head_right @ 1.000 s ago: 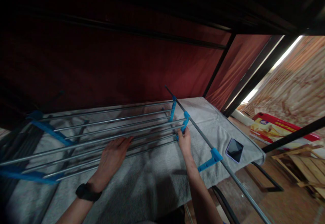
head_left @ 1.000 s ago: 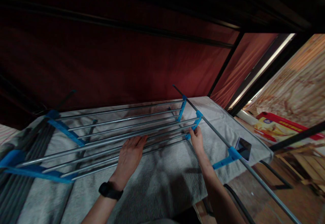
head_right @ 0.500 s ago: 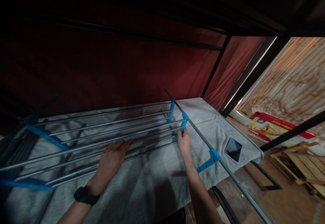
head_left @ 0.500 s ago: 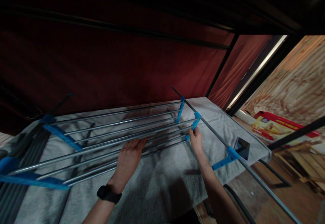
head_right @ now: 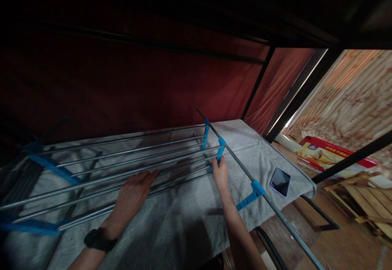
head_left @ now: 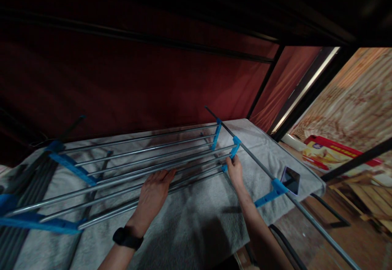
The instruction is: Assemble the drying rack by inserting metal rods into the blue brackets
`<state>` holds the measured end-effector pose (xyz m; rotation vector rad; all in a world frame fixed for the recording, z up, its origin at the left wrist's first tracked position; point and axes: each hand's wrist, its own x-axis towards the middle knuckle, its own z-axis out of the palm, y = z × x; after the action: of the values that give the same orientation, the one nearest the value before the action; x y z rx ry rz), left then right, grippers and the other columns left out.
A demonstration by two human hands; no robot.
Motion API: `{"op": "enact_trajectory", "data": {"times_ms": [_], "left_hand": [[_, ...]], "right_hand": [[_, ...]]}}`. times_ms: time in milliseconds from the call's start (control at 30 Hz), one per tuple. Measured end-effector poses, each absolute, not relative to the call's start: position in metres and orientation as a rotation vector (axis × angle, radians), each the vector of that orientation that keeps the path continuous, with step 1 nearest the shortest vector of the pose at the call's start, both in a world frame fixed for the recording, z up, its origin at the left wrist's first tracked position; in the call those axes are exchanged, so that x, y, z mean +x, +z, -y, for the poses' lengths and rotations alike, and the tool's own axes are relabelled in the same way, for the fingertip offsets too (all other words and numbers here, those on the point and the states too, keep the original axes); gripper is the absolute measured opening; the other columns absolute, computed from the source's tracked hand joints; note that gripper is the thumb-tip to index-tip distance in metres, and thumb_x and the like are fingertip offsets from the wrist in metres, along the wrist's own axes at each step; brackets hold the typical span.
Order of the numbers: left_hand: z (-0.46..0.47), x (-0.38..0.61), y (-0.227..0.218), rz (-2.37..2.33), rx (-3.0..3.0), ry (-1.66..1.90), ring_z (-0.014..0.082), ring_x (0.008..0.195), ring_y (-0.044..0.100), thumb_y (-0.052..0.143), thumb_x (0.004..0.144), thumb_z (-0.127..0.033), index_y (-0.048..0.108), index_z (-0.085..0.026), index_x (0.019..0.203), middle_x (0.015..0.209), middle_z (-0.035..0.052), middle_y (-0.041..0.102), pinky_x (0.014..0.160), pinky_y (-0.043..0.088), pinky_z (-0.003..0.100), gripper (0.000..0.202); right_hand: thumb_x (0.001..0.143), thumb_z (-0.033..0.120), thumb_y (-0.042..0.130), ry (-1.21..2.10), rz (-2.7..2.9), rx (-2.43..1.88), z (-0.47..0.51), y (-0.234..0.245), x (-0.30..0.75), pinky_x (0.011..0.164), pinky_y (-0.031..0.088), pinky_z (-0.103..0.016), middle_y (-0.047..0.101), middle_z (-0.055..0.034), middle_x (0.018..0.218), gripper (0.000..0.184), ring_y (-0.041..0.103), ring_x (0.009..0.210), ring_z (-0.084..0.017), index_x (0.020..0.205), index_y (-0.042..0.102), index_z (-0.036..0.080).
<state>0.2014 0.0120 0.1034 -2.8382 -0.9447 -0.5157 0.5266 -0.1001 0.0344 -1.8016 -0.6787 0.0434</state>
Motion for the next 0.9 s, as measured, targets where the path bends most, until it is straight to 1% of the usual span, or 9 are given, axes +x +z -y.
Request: {"op": "enact_trajectory", "data": {"times_ms": [100,267,467,733,900], "left_hand": [[-0.0125,0.2016,0.1020,0.926,-2.826,-0.560,0.0258,0.088,0.071,0.047,0.098,-0.011,0.073,-0.022,0.129,0.102,0.0105,0.075,0.081,0.053,0.038,0.041],[-0.0109,0.2015,0.1015,0.912,-2.811,-0.586,0.0258,0.087,0.071,0.049,0.096,-0.007,0.073,-0.022,0.129,0.100,0.0094,0.075,0.080,0.053,0.038,0.044],[-0.0100,0.2020,0.0984,0.918,-2.781,-0.613,0.0260,0.088,0.071,0.049,0.096,-0.006,0.075,-0.023,0.126,0.098,0.0098,0.075,0.081,0.053,0.038,0.043],[-0.0112,0.2012,0.1029,0.888,-2.800,-0.578,0.0266,0.086,0.071,0.048,0.096,-0.008,0.074,-0.022,0.127,0.100,0.0096,0.075,0.078,0.055,0.039,0.043],[-0.0121,0.2016,0.1043,0.908,-2.844,-0.567,0.0258,0.090,0.072,0.046,0.095,-0.006,0.074,-0.023,0.128,0.100,0.0096,0.075,0.083,0.055,0.038,0.046]], "right_hand": [[0.088,0.055,0.053,0.051,0.666,-1.806,0.1003,0.0352,0.5268,0.069,0.044,-0.032,0.064,-0.0014,0.079,0.031,0.057,0.074,-0.022,0.093,0.059,0.025],[0.088,0.056,0.052,0.064,0.664,-1.807,0.1008,0.0381,0.5270,0.069,0.043,-0.032,0.064,-0.0014,0.078,0.033,0.056,0.073,-0.021,0.093,0.060,0.024],[0.089,0.051,0.049,0.069,0.680,-1.796,0.1023,0.0396,0.5267,0.070,0.042,-0.032,0.063,-0.0007,0.076,0.028,0.056,0.073,-0.020,0.089,0.058,0.024],[0.087,0.049,0.052,0.057,0.656,-1.805,0.1002,0.0419,0.5253,0.067,0.040,-0.031,0.060,0.0007,0.072,0.024,0.053,0.070,-0.019,0.083,0.053,0.026],[0.087,0.052,0.050,0.069,0.653,-1.809,0.0995,0.0422,0.5253,0.067,0.039,-0.031,0.061,0.0002,0.074,0.026,0.053,0.071,-0.020,0.085,0.055,0.026]]}}
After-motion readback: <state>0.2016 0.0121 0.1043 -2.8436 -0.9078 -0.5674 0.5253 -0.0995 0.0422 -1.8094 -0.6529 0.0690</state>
